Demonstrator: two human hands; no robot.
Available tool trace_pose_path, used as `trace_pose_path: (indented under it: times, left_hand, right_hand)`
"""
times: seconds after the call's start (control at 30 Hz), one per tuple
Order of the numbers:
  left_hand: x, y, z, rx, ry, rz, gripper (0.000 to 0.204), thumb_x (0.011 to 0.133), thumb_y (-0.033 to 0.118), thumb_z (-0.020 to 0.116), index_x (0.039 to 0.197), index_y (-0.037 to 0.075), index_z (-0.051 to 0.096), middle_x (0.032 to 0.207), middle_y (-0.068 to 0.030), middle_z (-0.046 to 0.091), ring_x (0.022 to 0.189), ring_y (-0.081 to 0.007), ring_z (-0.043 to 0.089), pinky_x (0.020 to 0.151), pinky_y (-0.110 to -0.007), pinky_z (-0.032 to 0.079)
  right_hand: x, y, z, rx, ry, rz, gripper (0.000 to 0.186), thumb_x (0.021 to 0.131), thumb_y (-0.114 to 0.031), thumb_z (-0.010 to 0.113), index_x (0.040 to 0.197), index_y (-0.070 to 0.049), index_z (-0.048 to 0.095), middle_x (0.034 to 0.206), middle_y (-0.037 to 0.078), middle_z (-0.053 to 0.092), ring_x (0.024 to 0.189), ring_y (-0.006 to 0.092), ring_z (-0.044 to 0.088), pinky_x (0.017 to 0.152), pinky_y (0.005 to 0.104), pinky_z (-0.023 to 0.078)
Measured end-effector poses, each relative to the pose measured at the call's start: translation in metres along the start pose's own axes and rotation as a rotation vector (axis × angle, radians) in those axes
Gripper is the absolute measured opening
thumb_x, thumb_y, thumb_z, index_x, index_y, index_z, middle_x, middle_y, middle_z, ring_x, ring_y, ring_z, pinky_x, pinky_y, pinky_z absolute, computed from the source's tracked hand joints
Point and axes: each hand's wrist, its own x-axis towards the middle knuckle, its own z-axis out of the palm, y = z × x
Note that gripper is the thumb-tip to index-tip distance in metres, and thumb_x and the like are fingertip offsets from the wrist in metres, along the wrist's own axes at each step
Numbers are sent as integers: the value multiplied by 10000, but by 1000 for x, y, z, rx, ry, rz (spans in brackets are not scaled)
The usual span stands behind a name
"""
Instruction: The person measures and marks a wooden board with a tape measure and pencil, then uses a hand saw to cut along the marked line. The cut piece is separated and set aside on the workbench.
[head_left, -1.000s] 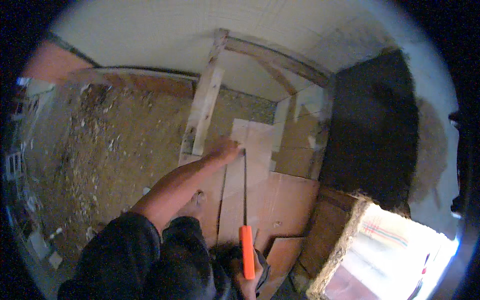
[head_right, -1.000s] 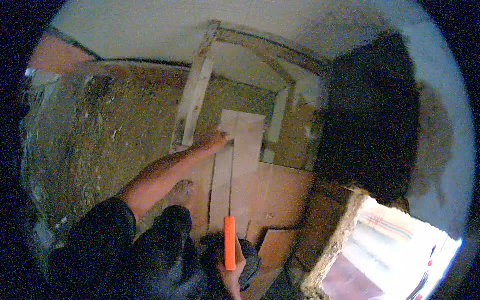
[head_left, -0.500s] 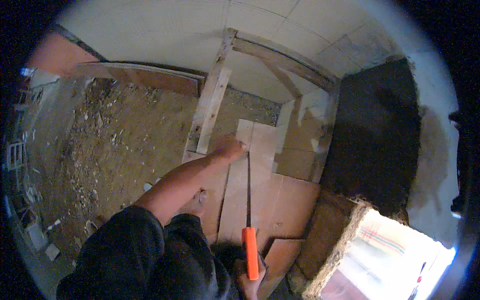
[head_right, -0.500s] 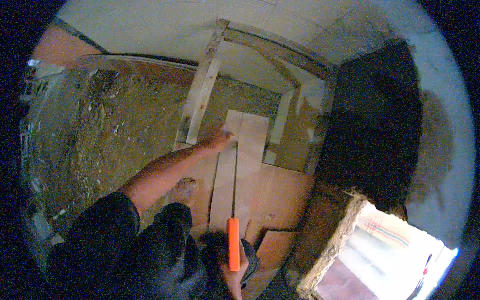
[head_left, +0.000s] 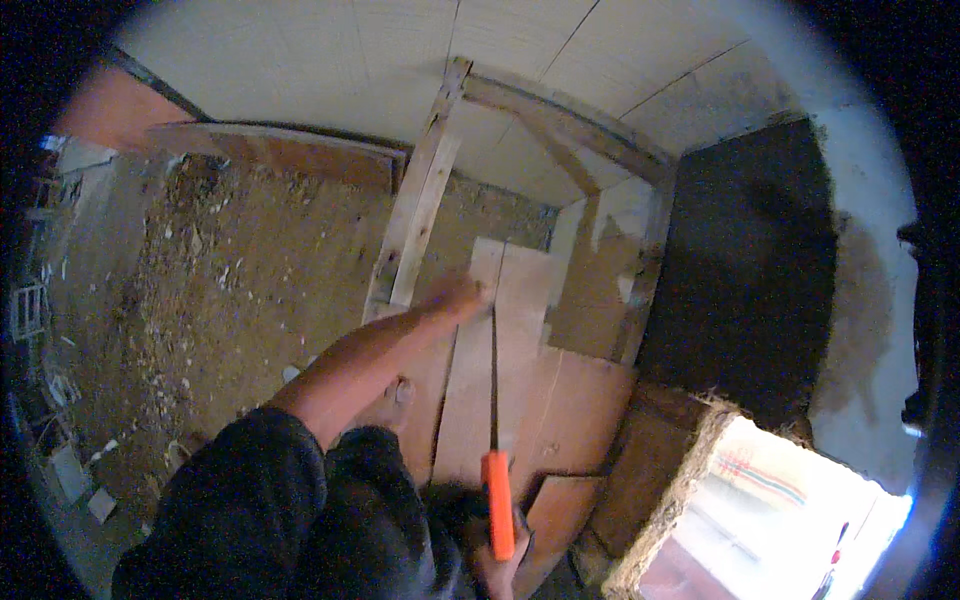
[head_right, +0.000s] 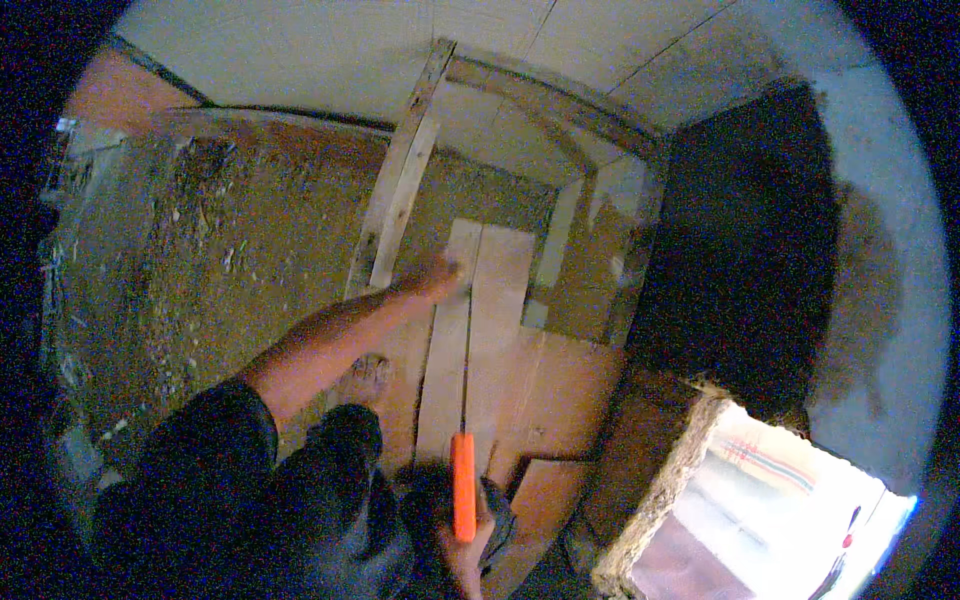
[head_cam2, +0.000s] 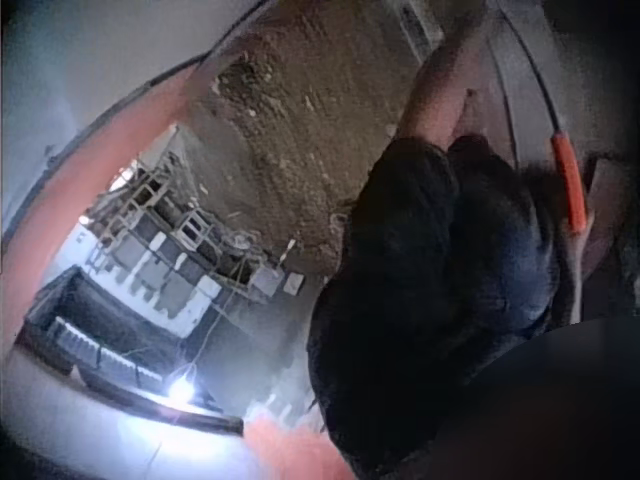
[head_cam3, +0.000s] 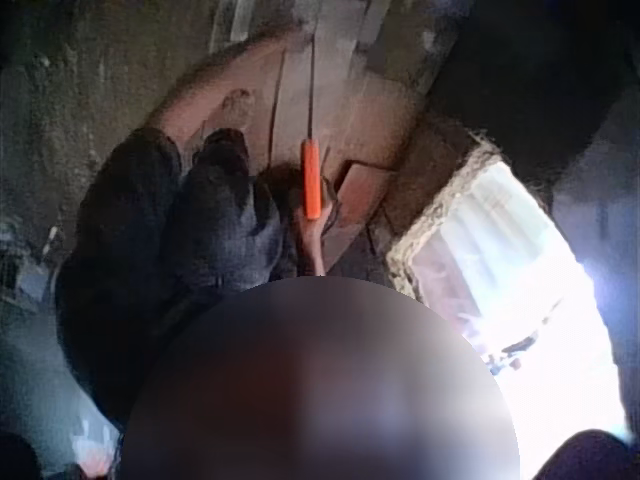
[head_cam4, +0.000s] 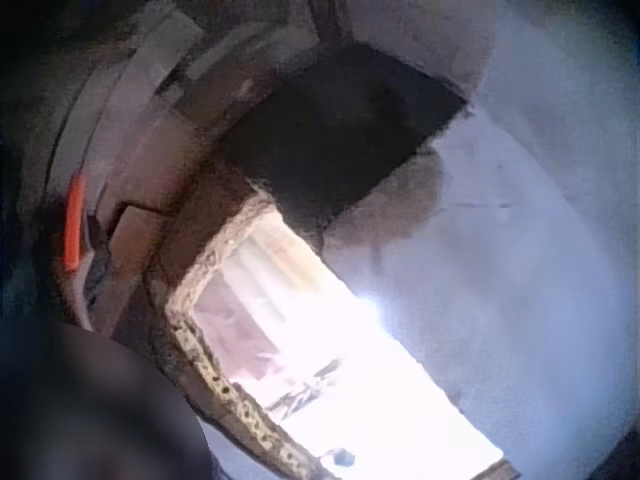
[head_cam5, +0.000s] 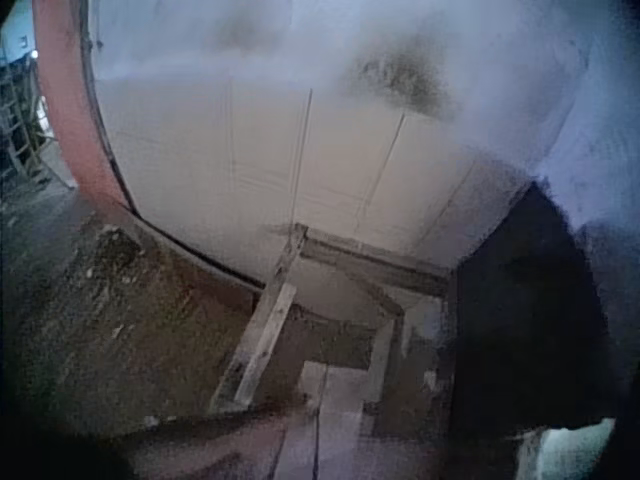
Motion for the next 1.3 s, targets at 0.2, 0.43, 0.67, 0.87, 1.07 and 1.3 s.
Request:
trace_pose_path:
  times: [0.2, 0.43, 0.67, 0.87, 1.07, 1.3]
  left_hand:
    - [31, -16, 25, -178, 274, 138, 492, 901, 412, 649, 1034, -59, 692, 1091, -288, 683, 986, -450, 675, 853, -510, 543]
    - [15, -8, 10, 42, 83, 136, 479, 877, 417, 661, 1005, -43, 697, 1063, -290, 687, 941, -444, 684, 803, -510, 554]
    - [30, -15, 25, -138, 344, 314, 398, 872, 367, 648, 923, -20, 726, 936, -277, 706, 848, -455, 695, 757, -542, 559]
    - [3, -2, 7, -38, 282, 133, 344, 893, 328, 624, 978, 20, 751, 997, -280, 704, 895, -428, 701, 788, -535, 563]
    - [-4, 12, -2, -10, 306, 222, 384, 889, 363, 638, 973, 4, 747, 1019, -282, 702, 942, -412, 700, 818, -517, 558]
    - [18, -2, 10, -4, 216, 75, 437, 898, 404, 596, 957, -2, 747, 1040, -218, 723, 958, -410, 694, 835, -518, 551]
  right_hand:
    - [189, -56, 69, 211, -121, 188, 442, 816, -73, 648, 1254, -29, 614, 784, 27, 631, 637, 148, 593, 538, 300, 468]
    - [-6, 2, -2, 32, 76, -139, 463, 779, -67, 710, 1231, -2, 635, 904, 44, 657, 788, 160, 625, 743, 322, 510]
    - [176, -36, 75, 56, -55, 129, 372, 848, -141, 655, 1193, -4, 628, 815, 128, 667, 708, 235, 630, 654, 362, 519]
    - [39, 19, 17, 26, 43, -75, 420, 817, -133, 726, 1205, 1, 639, 967, 115, 718, 826, 225, 679, 741, 358, 538]
    - [83, 9, 39, 197, -40, -4, 354, 869, -141, 663, 1193, -27, 580, 671, -7, 542, 583, 103, 536, 515, 296, 456]
    - [96, -32, 39, 53, -28, 294, 389, 841, -114, 699, 1209, -4, 637, 912, 90, 703, 730, 194, 645, 640, 343, 522]
